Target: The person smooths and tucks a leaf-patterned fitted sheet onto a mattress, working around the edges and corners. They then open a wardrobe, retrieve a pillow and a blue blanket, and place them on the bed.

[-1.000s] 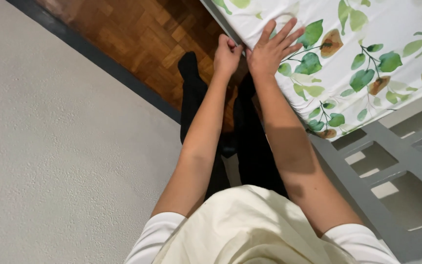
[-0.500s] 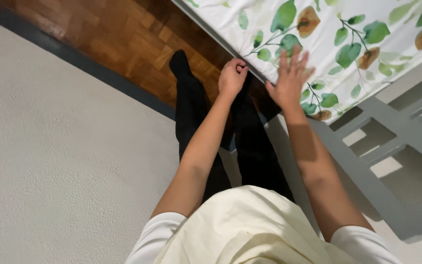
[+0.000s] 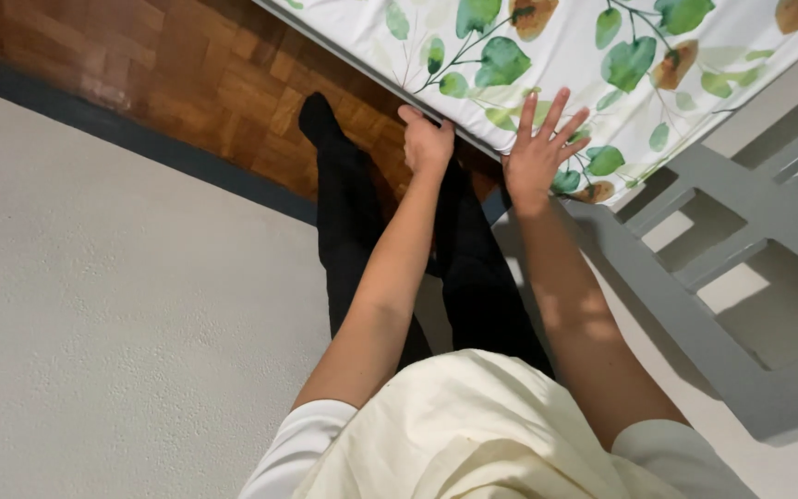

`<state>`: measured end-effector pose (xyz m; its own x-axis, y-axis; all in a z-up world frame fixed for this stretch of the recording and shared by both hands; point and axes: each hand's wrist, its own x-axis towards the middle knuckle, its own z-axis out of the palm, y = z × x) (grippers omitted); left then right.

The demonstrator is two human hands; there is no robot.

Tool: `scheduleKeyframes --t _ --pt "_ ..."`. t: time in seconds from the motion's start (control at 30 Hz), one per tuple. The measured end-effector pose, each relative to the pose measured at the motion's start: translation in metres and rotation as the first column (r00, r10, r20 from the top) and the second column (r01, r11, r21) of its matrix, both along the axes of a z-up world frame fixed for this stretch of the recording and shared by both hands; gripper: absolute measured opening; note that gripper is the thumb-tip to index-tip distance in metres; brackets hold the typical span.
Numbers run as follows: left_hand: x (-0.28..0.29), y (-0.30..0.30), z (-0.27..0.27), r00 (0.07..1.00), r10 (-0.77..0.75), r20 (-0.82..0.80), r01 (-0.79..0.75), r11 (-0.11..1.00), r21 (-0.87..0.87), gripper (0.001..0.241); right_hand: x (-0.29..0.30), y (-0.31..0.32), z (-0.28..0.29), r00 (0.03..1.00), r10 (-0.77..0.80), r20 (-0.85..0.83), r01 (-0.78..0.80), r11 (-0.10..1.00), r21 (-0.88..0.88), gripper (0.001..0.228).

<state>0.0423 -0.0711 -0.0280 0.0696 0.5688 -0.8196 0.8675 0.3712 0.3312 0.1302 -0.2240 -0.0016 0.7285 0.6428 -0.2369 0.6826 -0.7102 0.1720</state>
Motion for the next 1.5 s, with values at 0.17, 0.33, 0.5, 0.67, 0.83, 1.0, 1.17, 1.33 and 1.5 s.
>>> scheduleKeyframes --t 0.17,0.33,0.5,0.67,0.83,1.0,1.17,1.33,1.5 --pt "0.008 -0.010 0.007 0.999 0.039 0.009 -0.040 0.999 0.028 0.055 0.002 -0.011 -0.012 0.998 -0.031 -0.057 0.032 0.999 0.014 0.104" --pt "0.018 -0.021 -0.003 0.998 0.062 -0.001 -0.061 0.994 0.095 0.055 0.008 -0.004 0.005 0.967 -0.039 -0.252 0.039 0.999 -0.004 0.126" --pt "0.021 -0.020 -0.004 0.995 0.040 -0.089 -0.039 0.999 0.015 0.054 -0.010 0.018 -0.023 0.985 -0.144 -0.099 0.152 0.985 0.077 0.143" --pt "-0.007 -0.046 -0.056 0.949 0.145 0.279 -0.200 0.963 0.181 0.040 -0.012 0.028 -0.032 0.991 -0.131 -0.025 0.132 0.991 0.032 0.145" --pt "-0.015 -0.058 -0.059 0.854 0.126 0.505 -0.275 0.933 0.232 0.054 -0.010 0.023 -0.038 0.988 -0.141 -0.061 0.136 0.987 -0.089 0.134" --pt "-0.004 -0.056 -0.051 0.940 0.140 0.310 -0.199 0.965 0.168 0.065 -0.008 0.013 -0.029 0.985 -0.136 -0.106 0.142 0.989 0.047 0.138" --pt "0.011 -0.054 -0.022 0.969 0.148 0.197 -0.179 0.972 0.154 0.059 0.013 -0.029 0.040 0.951 -0.090 -0.295 0.099 0.995 0.016 0.105" --pt "0.017 -0.065 -0.028 0.997 0.078 -0.012 -0.077 0.993 0.092 0.049 0.018 -0.087 0.029 0.993 -0.099 -0.061 0.109 0.978 0.176 0.122" --pt "0.016 -0.061 -0.016 0.989 0.059 0.135 -0.078 0.988 0.136 0.039 0.020 -0.104 -0.022 0.984 -0.026 0.178 -0.007 0.983 0.181 0.099"
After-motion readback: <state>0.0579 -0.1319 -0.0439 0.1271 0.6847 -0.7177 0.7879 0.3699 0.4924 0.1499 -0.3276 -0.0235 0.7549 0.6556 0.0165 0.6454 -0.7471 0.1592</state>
